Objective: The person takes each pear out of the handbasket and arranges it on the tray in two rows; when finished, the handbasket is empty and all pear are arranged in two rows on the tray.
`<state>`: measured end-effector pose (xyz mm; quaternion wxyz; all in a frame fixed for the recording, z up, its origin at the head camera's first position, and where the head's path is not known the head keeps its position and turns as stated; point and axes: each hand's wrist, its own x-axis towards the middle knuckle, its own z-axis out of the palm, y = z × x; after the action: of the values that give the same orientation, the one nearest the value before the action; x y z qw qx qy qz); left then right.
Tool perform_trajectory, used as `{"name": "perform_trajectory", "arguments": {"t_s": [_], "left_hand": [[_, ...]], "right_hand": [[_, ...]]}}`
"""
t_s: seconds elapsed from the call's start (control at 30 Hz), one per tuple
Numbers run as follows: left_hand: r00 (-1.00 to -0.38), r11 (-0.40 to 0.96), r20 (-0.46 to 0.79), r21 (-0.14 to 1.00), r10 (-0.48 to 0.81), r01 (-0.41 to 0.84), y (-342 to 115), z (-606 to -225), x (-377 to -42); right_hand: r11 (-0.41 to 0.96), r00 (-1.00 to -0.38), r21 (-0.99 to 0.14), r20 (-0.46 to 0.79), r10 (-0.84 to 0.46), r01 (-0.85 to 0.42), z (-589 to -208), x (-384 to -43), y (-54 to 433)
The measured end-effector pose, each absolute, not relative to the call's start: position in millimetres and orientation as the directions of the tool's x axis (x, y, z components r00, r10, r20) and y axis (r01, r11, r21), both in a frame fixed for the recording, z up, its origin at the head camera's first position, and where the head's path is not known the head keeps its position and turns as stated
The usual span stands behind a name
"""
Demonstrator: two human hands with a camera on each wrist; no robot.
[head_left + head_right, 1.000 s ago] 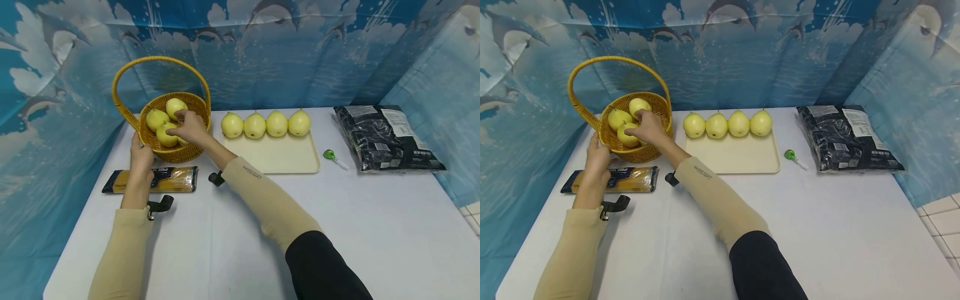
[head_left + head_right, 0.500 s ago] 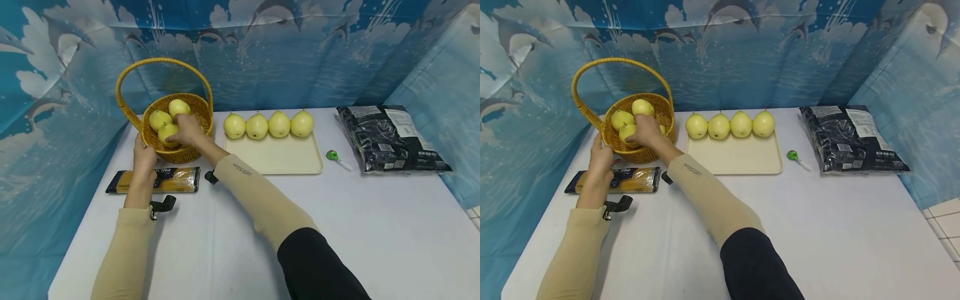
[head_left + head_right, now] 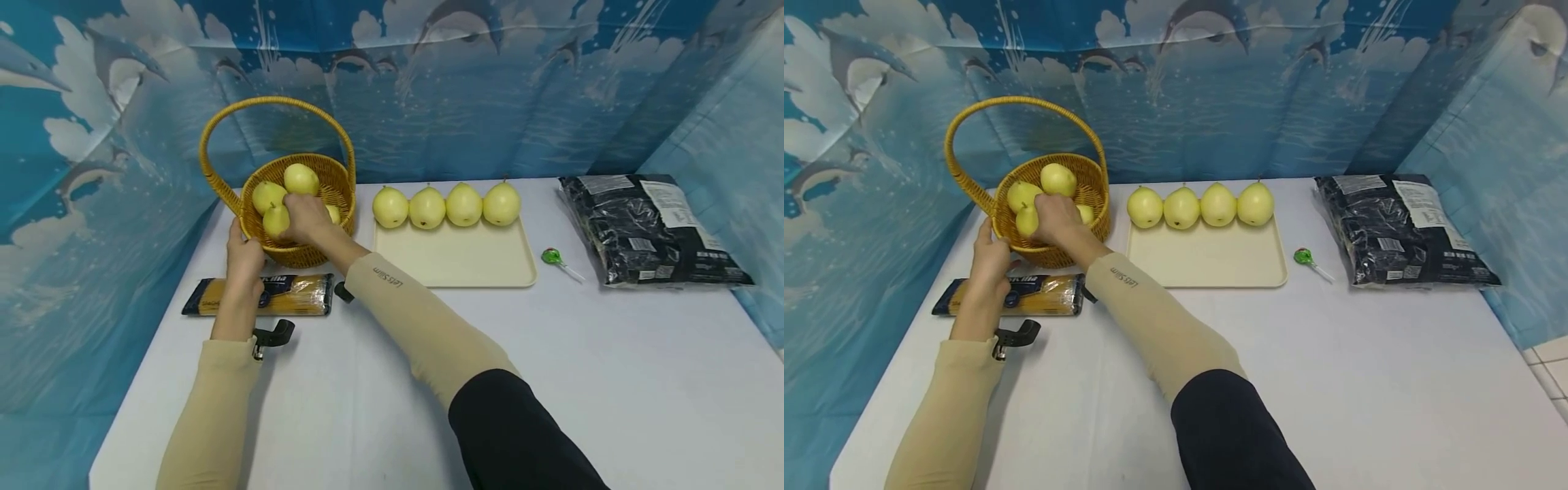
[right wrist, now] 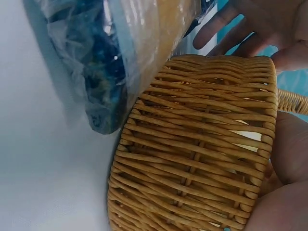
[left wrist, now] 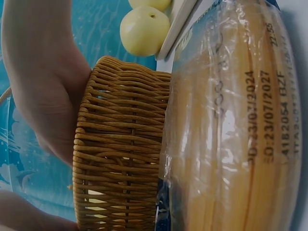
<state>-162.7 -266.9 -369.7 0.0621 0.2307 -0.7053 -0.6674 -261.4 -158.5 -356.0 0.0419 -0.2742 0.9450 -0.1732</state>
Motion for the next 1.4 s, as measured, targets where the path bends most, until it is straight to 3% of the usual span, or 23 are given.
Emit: {"name": "perform_trajectory", "arguments": {"t_s": [0.27, 0.57, 1.07, 1.4], "left_hand": [[-0.888, 0.013, -0.214, 0.971, -0.406, -0.24, -266.1, -370.5, -163.0], [-0.876, 0.022, -0.237, 0.963, -0.42, -0.27, -264.2, -370.2, -162.9], [-0.883, 0.041, -0.216, 0.966, -0.416, -0.255, -265.2, -369.9, -162.1], [-0.882, 0.037, -0.232, 0.962, -0.411, -0.27, -265.9, -370.7, -162.7]], "right_hand": [[0.816, -0.849, -0.271, 0.012, -0.528, -0.511, -360.2, -261.0, -159.6], [0.827, -0.863, -0.283, 0.007, -0.505, -0.486, -363.1, -260.2, -158.9], [0.739, -0.87, -0.491, 0.086, -0.486, -0.462, -356.6, -257.6, -150.1], [0.629, -0.837, -0.59, 0.159, -0.523, -0.505, -347.6, -253.5, -142.7]]}}
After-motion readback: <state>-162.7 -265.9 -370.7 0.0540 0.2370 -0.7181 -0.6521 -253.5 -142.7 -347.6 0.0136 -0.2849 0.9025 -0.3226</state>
